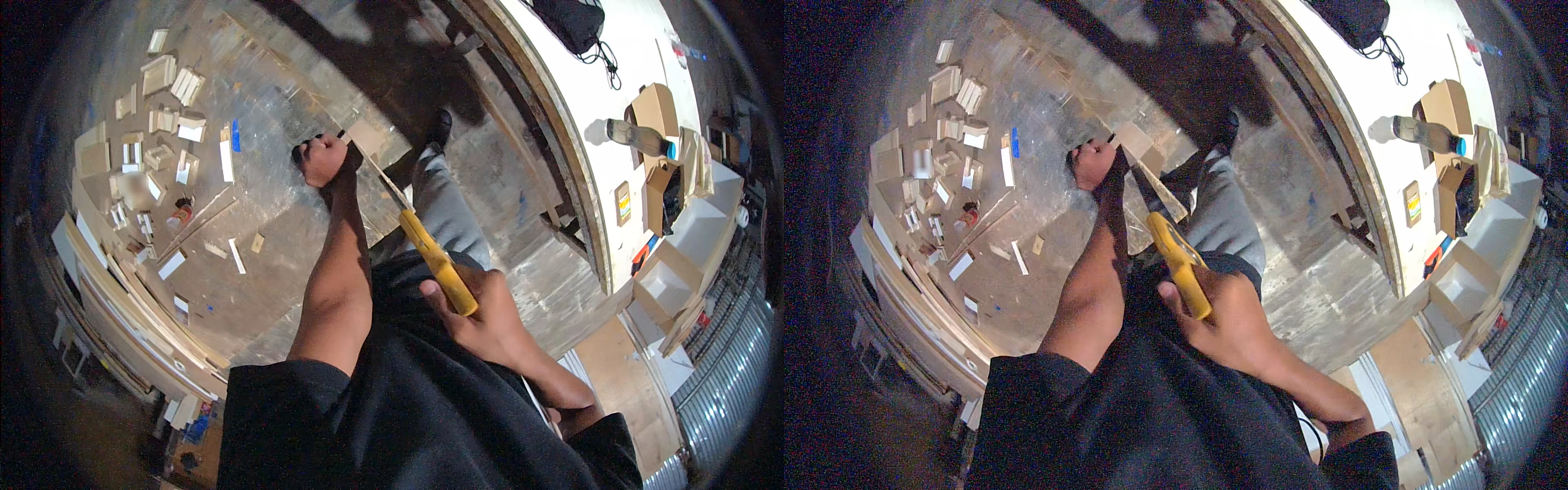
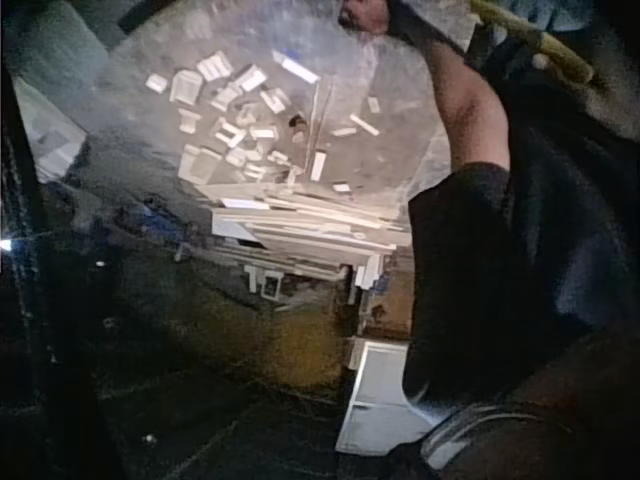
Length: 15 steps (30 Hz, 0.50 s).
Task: The person saws a wooden piece with a handsaw and then uses a small brush to apply a substance to the edges of several small wooden blocks.
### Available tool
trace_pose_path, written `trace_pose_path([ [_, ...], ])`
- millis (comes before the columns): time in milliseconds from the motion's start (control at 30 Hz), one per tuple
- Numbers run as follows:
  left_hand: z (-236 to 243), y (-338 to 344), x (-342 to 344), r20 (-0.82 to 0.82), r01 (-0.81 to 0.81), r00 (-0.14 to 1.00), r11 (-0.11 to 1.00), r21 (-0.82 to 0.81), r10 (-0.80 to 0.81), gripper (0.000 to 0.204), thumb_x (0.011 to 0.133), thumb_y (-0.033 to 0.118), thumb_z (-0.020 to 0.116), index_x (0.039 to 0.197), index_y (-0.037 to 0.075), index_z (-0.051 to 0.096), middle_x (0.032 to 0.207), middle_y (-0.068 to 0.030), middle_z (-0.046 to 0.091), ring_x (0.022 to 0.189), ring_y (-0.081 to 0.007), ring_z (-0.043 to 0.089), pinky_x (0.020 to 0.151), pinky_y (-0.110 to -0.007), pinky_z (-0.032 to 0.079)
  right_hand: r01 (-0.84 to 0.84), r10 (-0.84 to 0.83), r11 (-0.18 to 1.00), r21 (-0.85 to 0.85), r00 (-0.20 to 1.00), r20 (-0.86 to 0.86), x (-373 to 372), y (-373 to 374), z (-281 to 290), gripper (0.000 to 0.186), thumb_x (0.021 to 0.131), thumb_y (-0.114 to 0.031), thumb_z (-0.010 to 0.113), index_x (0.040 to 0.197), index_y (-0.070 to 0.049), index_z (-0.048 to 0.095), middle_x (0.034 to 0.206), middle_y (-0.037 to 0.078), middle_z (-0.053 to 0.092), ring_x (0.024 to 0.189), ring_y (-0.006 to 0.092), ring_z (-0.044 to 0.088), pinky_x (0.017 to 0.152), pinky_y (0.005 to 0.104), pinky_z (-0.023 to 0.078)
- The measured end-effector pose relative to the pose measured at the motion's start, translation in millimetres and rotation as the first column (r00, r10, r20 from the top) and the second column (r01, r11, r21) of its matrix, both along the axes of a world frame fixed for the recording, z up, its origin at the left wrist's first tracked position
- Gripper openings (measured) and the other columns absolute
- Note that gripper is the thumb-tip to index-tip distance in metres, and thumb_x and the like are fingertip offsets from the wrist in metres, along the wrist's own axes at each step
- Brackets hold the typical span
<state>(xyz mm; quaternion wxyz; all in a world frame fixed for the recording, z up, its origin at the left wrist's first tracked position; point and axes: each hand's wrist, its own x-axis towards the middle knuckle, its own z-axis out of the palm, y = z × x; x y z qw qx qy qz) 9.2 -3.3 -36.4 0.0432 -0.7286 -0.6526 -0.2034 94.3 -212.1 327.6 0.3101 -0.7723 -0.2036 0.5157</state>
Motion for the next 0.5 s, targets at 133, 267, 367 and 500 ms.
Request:
trace_pose_path([
  [133,-4.3,-4.9,-5.4,-0.017,0.022,1.0,0.997,0.073,-0.021,0.018,0.071,0.022,0.061,0.058,0.009,0.06,0.068,-0.0103,0.06,0.059,-0.0334,0.059,0.046,-0.048,0.045,0.035,-0.035,0.998,-0.047,0.999,0.018,-4.4,-5.4,-4.3,0.036,0.096,-0.027,0.065,0.08,0.005,0.062,0.057,0.008,0.049,0.058,0.0096,0.046,0.052,0.0328,0.039],
  [267,-2.8,-4.4,2.8,-0.012,0.037,0.999,0.999,-0.011,-0.037,0.019,0.07,0.024,0.063,0.056,0.011,0.059,0.069,-0.0103,0.059,0.058,-0.034,0.057,0.049,-0.048,0.045,0.125,-0.118,0.99,-0.066,0.988,0.097,-3.7,26.9,-33.3,0.035,0.094,-0.025,0.067,0.077,0.005,0.061,0.057,0.004,0.049,0.058,0.0084,0.045,0.051,0.0317,0.038],
  [367,-9.2,0.8,-13.7,-0.01,0.124,0.992,0.992,-0.004,-0.124,0.018,0.069,0.023,0.064,0.057,0.011,0.059,0.074,-0.0099,0.061,0.058,-0.0344,0.057,0.049,-0.047,0.044,0.037,-0.034,0.997,-0.072,0.999,0.041,-8.7,32.8,-54.2,0.026,0.092,-0.018,0.063,0.083,0.006,0.065,0.059,0.017,0.058,0.054,0.0151,0.05,0.054,0.0407,0.044],
  [500,-5.7,1.1,-5.7,-0.007,0.077,0.997,0.997,0.017,-0.077,0.016,0.069,0.022,0.064,0.058,0.012,0.059,0.077,-0.01,0.062,0.059,-0.0342,0.058,0.049,-0.047,0.043,0.177,-0.179,0.983,0.051,0.984,0.028,-19.0,1.8,-26.7,0.023,0.092,-0.017,0.064,0.084,0.005,0.064,0.061,0.012,0.056,0.061,0.0103,0.049,0.056,0.0375,0.043],
])
